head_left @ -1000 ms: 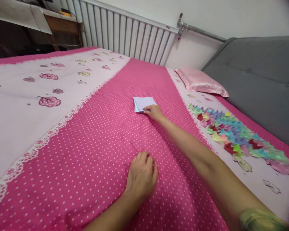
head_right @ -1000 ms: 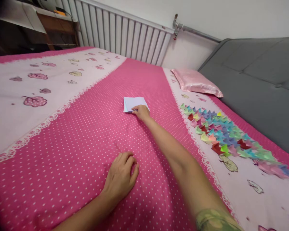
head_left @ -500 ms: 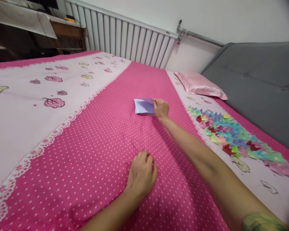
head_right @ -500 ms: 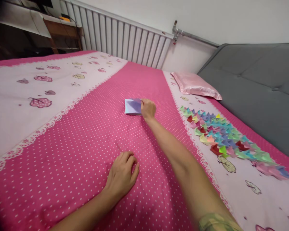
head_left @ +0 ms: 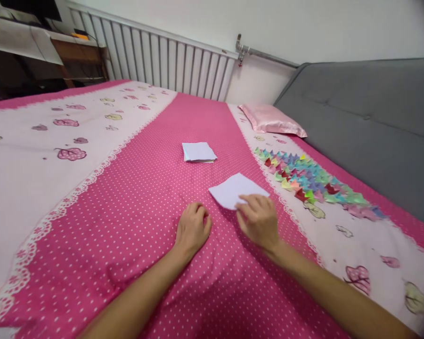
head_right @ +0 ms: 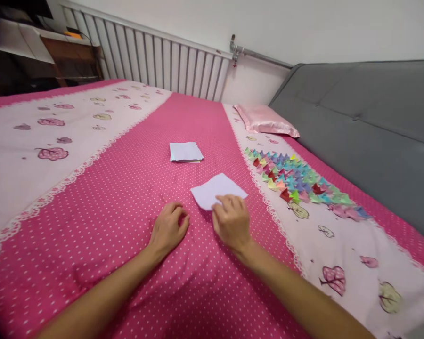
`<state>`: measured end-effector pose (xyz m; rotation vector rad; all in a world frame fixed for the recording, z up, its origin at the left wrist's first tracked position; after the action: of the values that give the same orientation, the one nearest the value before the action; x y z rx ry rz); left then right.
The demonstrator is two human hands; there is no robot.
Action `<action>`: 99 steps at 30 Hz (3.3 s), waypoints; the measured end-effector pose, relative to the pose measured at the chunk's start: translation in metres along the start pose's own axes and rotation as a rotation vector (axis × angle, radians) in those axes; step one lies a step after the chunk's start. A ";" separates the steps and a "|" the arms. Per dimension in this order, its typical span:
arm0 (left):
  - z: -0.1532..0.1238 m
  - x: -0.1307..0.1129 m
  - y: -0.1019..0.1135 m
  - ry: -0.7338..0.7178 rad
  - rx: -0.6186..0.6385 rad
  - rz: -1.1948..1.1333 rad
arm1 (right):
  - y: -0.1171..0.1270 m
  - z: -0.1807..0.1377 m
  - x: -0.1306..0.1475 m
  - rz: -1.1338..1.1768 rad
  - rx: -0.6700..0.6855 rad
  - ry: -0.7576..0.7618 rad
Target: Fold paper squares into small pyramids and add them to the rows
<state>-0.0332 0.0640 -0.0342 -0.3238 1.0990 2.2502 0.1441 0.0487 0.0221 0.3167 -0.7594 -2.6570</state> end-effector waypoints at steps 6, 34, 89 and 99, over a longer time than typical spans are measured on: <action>0.004 0.002 0.006 0.055 -0.110 -0.095 | 0.002 -0.047 0.024 0.166 0.054 -0.187; -0.008 -0.031 -0.025 -0.288 0.433 0.173 | -0.048 -0.039 0.021 0.484 0.603 -0.292; 0.011 -0.023 0.022 -0.650 -0.037 -0.034 | 0.027 -0.047 -0.026 0.698 0.166 -0.276; -0.005 -0.051 0.036 -0.769 -0.162 -0.306 | 0.017 -0.058 -0.032 0.715 0.091 -0.284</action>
<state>-0.0159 0.0218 0.0086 0.2842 0.4277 1.9138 0.1956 0.0206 -0.0128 -0.2774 -0.8758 -2.0044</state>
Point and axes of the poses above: each hand's wrist, its own z-axis towards the middle knuckle, its own y-axis out of the back of the hand, x = y × z, the point moved 2 cm from there along z, towards the middle knuckle, and after that the axes turned 15 degrees about -x, right-handed, at the moved point
